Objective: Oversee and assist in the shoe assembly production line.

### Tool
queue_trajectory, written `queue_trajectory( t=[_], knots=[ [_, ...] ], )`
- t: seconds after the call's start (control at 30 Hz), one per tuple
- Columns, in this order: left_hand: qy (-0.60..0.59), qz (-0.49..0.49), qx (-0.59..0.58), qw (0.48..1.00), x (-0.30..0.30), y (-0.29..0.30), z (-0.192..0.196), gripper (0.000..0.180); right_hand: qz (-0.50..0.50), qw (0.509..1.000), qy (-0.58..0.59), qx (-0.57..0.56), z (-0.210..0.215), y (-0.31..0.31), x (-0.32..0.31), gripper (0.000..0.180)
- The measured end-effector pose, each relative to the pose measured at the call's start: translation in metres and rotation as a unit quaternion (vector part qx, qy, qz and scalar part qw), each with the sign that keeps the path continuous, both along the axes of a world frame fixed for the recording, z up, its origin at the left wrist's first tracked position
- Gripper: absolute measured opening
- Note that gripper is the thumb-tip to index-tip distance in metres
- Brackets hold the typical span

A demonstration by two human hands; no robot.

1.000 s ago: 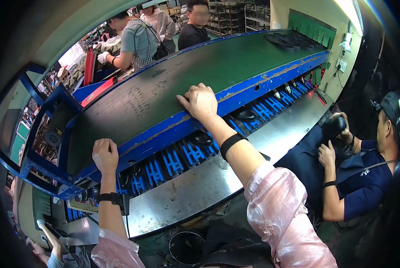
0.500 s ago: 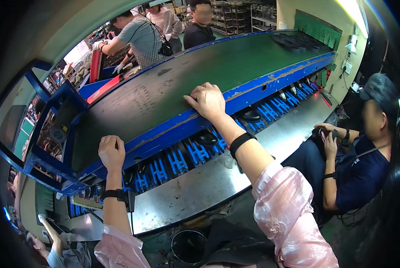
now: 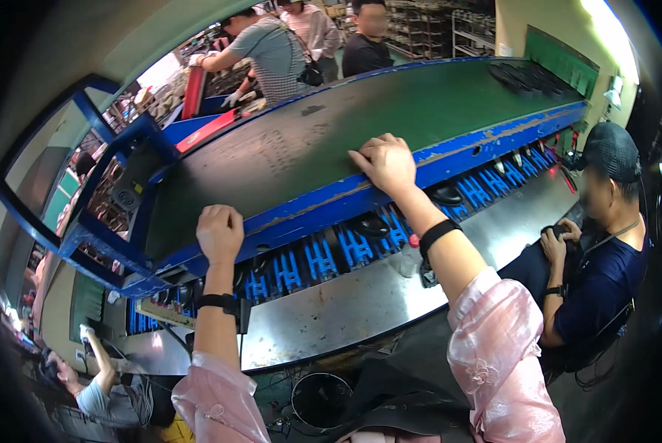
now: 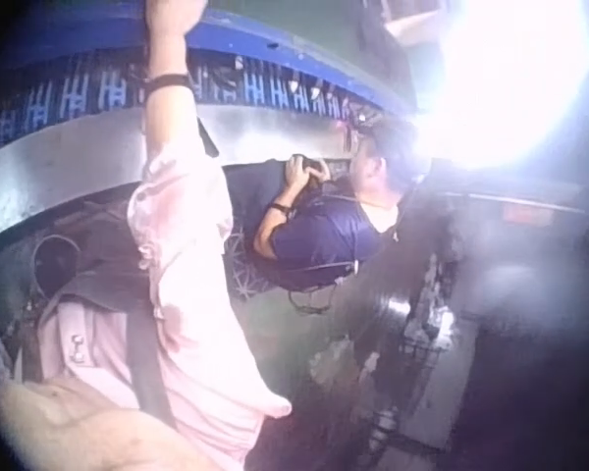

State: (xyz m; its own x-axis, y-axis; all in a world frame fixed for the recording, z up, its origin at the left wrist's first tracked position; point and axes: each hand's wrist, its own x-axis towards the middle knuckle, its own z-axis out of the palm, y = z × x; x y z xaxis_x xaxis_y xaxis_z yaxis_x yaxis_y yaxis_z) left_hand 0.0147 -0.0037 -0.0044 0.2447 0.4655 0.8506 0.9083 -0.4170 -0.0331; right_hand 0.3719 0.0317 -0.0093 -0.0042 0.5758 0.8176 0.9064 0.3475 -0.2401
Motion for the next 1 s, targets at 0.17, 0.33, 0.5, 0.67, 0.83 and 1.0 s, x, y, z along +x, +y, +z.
queue_trajectory(
  t=[0.17, 0.33, 0.5, 0.67, 0.83, 1.0],
  knots=[
    [-0.001, 0.005, -0.001, 1.000, -0.0008, -0.0040, 0.0032, 0.011, 0.001, 1.000, -0.006, -0.010, -0.0010, 0.0006, -0.0041, 0.031],
    [-0.012, 0.006, -0.002, 1.000, -0.0025, -0.0031, 0.0027, 0.014, -0.016, 1.000, -0.009, 0.000, 0.0028, -0.0006, -0.0074, 0.031],
    [-0.013, 0.012, -0.004, 1.000, -0.0014, -0.0028, 0.0024, 0.014, -0.027, 1.000, -0.010, -0.006, 0.0039, -0.0026, -0.0069, 0.030],
    [-0.004, 0.015, 0.001, 1.000, -0.0026, -0.0016, 0.0008, 0.014, -0.026, 1.000, 0.002, 0.009, 0.0027, -0.0017, -0.0076, 0.031],
    [-0.005, 0.015, -0.008, 1.000, 0.0000, -0.0037, 0.0032, 0.015, -0.033, 0.999, 0.006, 0.012, 0.0031, -0.0020, -0.0065, 0.032],
    [-0.005, 0.011, 0.002, 1.000, -0.0003, -0.0030, 0.0035, 0.016, -0.032, 0.999, 0.010, 0.026, 0.0029, -0.0006, -0.0079, 0.033]
  ],
)
